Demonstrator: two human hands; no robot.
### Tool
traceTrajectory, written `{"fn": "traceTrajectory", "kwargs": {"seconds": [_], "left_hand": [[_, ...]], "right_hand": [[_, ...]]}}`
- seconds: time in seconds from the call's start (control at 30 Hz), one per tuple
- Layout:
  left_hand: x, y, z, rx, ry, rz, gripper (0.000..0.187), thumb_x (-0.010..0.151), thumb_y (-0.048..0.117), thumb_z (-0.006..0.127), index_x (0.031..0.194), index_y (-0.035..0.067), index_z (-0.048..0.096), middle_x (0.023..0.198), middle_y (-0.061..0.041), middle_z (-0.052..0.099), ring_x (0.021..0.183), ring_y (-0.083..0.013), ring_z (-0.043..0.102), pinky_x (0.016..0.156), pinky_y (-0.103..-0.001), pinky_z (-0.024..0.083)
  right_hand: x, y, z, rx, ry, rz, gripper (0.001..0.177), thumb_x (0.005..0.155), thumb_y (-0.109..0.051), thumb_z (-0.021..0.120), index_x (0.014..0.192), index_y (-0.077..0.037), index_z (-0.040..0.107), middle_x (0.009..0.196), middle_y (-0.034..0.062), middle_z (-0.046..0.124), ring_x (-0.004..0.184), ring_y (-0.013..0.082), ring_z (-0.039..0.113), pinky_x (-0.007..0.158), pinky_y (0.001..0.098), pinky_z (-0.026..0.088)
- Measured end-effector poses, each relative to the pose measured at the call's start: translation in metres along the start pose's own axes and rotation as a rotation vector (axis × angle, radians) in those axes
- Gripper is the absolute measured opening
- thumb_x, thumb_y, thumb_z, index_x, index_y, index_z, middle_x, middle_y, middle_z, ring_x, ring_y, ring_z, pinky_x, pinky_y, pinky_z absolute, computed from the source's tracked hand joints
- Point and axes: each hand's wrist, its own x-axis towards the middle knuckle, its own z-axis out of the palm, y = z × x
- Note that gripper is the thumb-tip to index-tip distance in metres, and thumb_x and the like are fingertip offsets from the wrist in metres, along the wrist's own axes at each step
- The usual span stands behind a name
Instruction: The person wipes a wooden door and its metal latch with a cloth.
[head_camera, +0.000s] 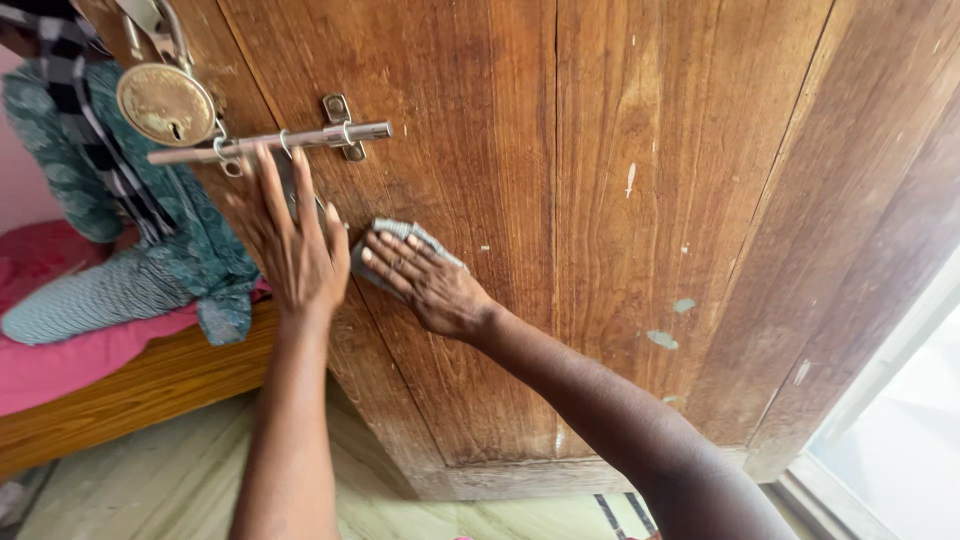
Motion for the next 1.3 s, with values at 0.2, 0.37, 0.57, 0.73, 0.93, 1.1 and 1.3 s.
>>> {"fn": "traceTrajectory", "kwargs": {"seconds": [0.2,0.37,0.57,0.73,0.93,1.1,1.3], "left_hand": [[-0.1,0.034,0.045,-0.377,-0.075,0.138,0.078,0.108,0.058,0.013,0.168,0.01,0.005,0.175,-0.02,0.003,0.163,-0.0376,0.005,0.134,-0.051,0.004],[-0.115,0.064,0.085,-0.355,-0.268,0.051,0.092,0.097,0.076,0.003,0.167,0.016,0.002,0.171,-0.028,-0.008,0.158,-0.0482,-0.008,0.127,-0.063,-0.003],[-0.104,0.071,0.096,-0.226,-0.236,-0.004,0.08,0.102,0.072,0.011,0.167,0.026,0.015,0.168,-0.031,-0.017,0.154,-0.0576,-0.014,0.125,-0.07,-0.005],[-0.129,0.058,0.115,-0.185,-0.207,-0.084,0.08,0.103,0.07,0.016,0.168,0.023,0.017,0.168,-0.03,-0.021,0.155,-0.0567,-0.018,0.125,-0.071,-0.008],[-0.15,0.024,0.125,-0.363,-0.053,-0.314,0.087,0.105,0.072,0.015,0.168,0.013,0.0,0.167,-0.031,-0.025,0.154,-0.055,-0.023,0.123,-0.071,-0.01],[-0.092,0.007,0.121,-0.465,0.166,-0.611,0.091,0.103,0.074,0.012,0.167,0.013,-0.009,0.17,-0.028,-0.026,0.158,-0.0499,-0.024,0.122,-0.07,-0.012],[-0.083,0.034,0.105,-0.414,0.156,-0.513,0.093,0.101,0.076,0.007,0.167,0.013,-0.009,0.169,-0.029,-0.027,0.156,-0.0496,-0.026,0.12,-0.071,-0.017]], "right_hand": [[0.01,0.002,-0.07,0.358,-0.25,0.132,0.063,0.112,-0.028,0.035,0.169,-0.019,0.011,0.166,0.0115,0.033,0.15,0.0236,0.035,0.126,0.0418,0.031],[0.024,0.01,-0.129,0.573,-0.706,0.459,0.056,0.113,-0.028,0.03,0.168,-0.032,0.019,0.157,0.0123,0.046,0.135,0.0278,0.057,0.114,0.0434,0.05],[0.098,0.049,-0.089,-0.052,0.373,0.002,0.056,0.119,-0.037,0.04,0.17,-0.017,0.033,0.175,0.0095,0.013,0.162,0.0281,0.012,0.133,0.0491,0.01],[0.133,0.041,-0.085,0.07,0.225,0.079,0.07,0.112,-0.057,0.035,0.165,-0.011,0.033,0.173,0.0084,0.013,0.16,0.025,0.007,0.132,0.0469,0.006],[0.133,0.032,-0.072,0.044,0.29,0.169,0.059,0.113,-0.056,0.035,0.151,-0.014,0.053,0.171,0.002,0.022,0.157,0.0205,0.011,0.119,0.0457,0.029],[0.135,0.033,-0.057,-0.037,0.465,0.189,0.048,0.115,-0.052,0.043,0.146,-0.02,0.061,0.172,-0.0028,0.026,0.159,0.0174,0.014,0.104,0.0423,0.041],[0.141,0.029,-0.055,0.046,0.446,0.21,0.065,0.095,-0.066,0.067,0.134,-0.014,0.065,0.168,-0.0017,0.031,0.156,0.0207,0.02,0.103,0.0449,0.041]]}}
